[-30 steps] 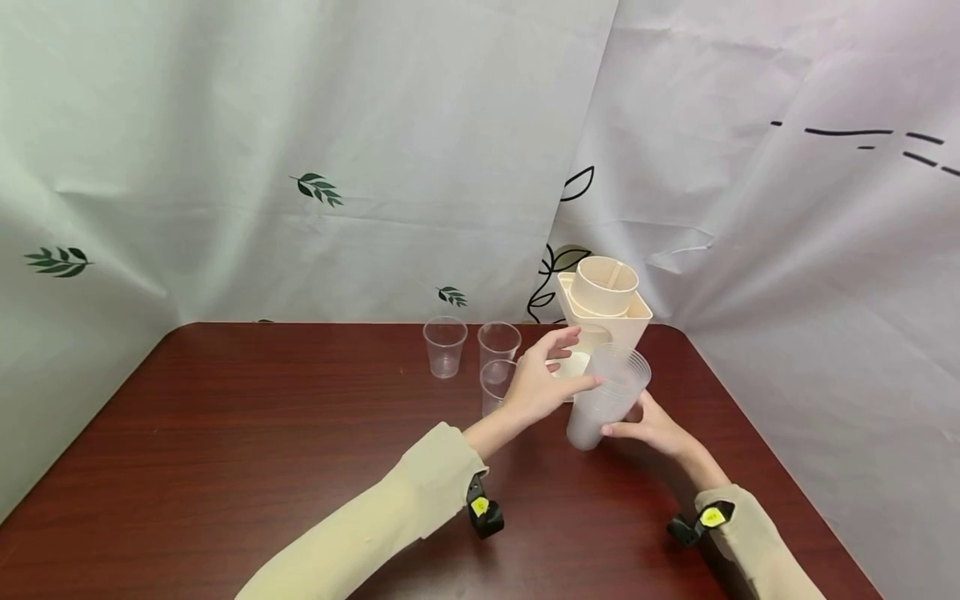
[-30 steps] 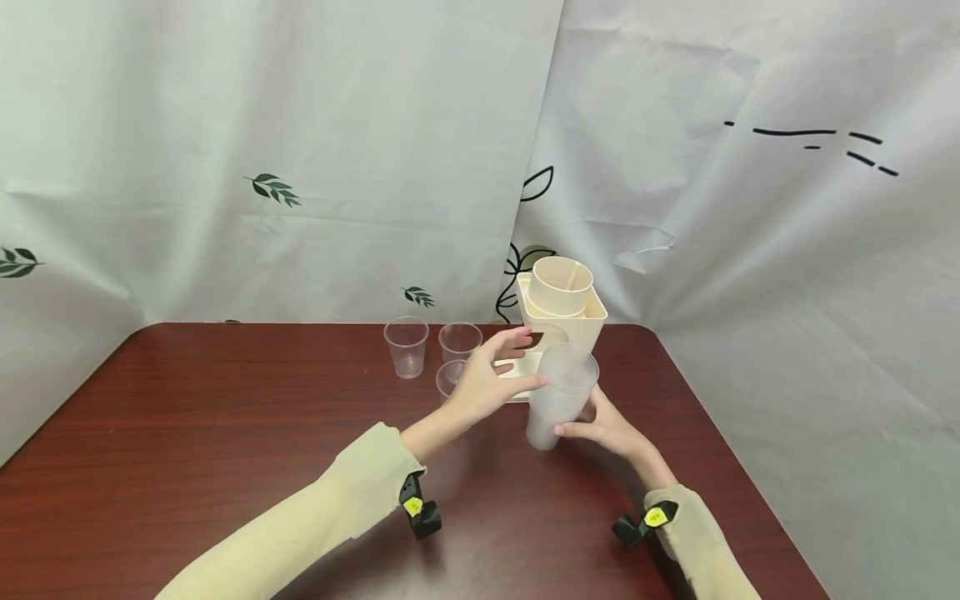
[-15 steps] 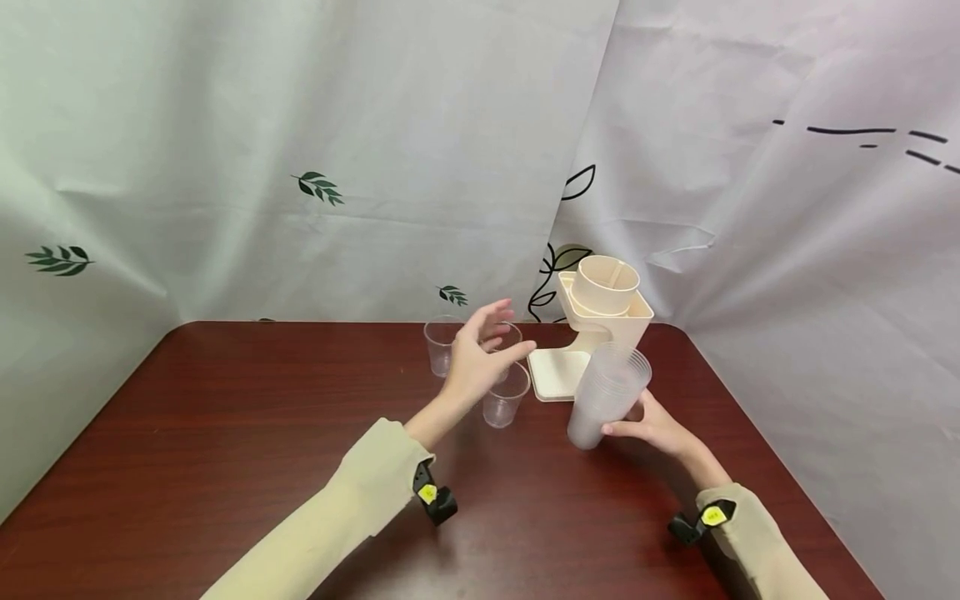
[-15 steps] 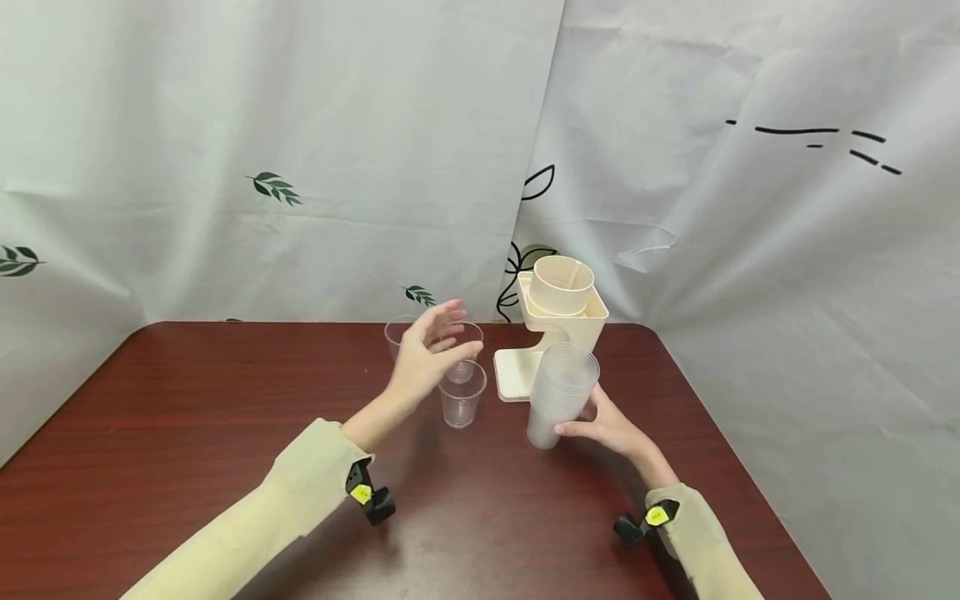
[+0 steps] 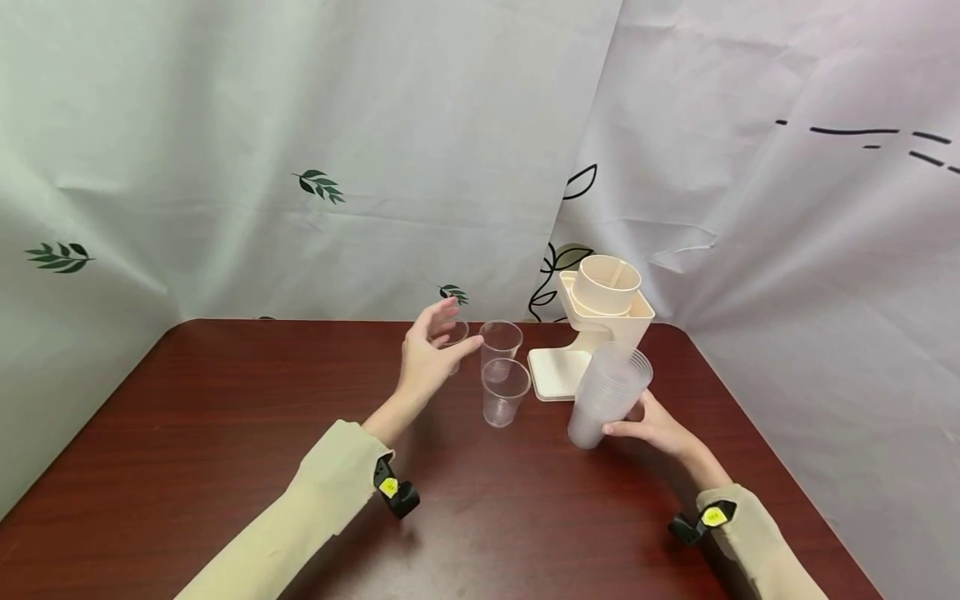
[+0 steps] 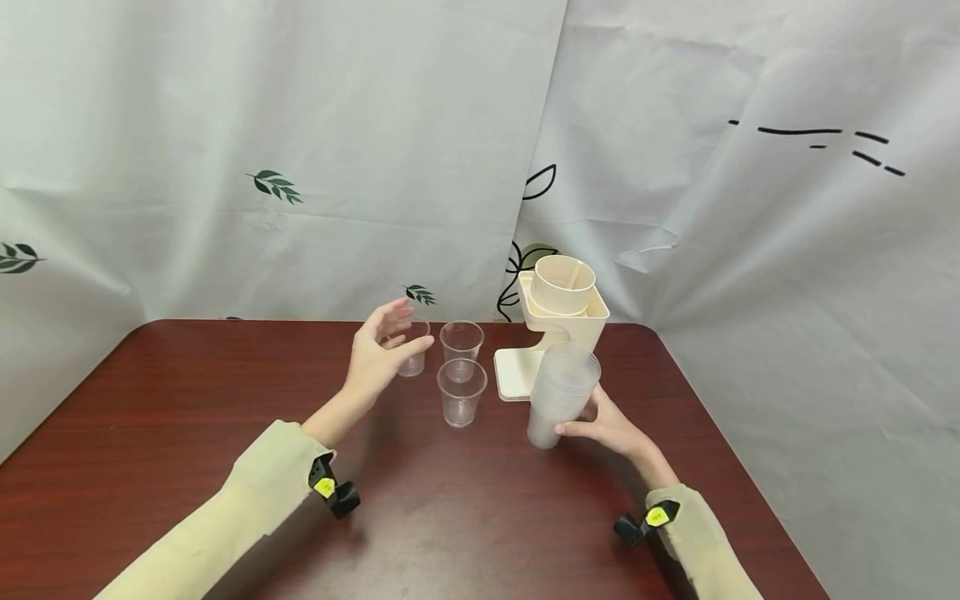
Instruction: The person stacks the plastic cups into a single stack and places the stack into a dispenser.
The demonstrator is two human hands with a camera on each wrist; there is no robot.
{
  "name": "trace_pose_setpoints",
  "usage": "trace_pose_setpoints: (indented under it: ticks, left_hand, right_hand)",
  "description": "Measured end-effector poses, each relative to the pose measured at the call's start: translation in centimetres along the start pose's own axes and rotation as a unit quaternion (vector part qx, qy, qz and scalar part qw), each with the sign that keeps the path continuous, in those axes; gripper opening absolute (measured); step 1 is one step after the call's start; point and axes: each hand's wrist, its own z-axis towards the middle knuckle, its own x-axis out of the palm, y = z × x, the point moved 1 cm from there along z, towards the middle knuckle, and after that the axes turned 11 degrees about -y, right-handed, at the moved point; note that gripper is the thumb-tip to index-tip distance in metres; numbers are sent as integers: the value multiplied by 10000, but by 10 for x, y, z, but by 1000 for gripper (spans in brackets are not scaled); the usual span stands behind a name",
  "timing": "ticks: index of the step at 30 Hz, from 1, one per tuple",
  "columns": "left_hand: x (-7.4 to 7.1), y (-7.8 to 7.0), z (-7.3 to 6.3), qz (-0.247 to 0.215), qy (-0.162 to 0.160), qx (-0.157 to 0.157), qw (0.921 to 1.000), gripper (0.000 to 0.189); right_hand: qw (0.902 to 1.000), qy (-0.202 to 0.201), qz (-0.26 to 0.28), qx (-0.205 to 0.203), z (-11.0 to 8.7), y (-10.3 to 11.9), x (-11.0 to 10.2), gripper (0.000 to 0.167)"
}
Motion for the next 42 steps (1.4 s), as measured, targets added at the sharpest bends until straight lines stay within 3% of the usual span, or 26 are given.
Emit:
trace_pose_setpoints:
  ticks: [8, 18, 29, 42]
  left_hand:
    - [-18, 19, 8, 525, -310, -86, 9981, 69]
    - [-28, 40, 18, 954, -180, -475, 9941, 81]
    - [-26, 56, 30, 1443, 122, -1113, 9832, 93]
    - [-17, 71, 37, 1370, 364, -1451, 9792, 95]
  right_hand:
    - [9999, -38, -41, 128, 0, 0, 0, 62]
    - [9995, -60, -116, 285, 1, 2, -1, 63]
    - [9995, -65, -108, 305, 0, 2, 1, 64]
    - [9994, -98, -150, 292, -1, 1, 0, 64]
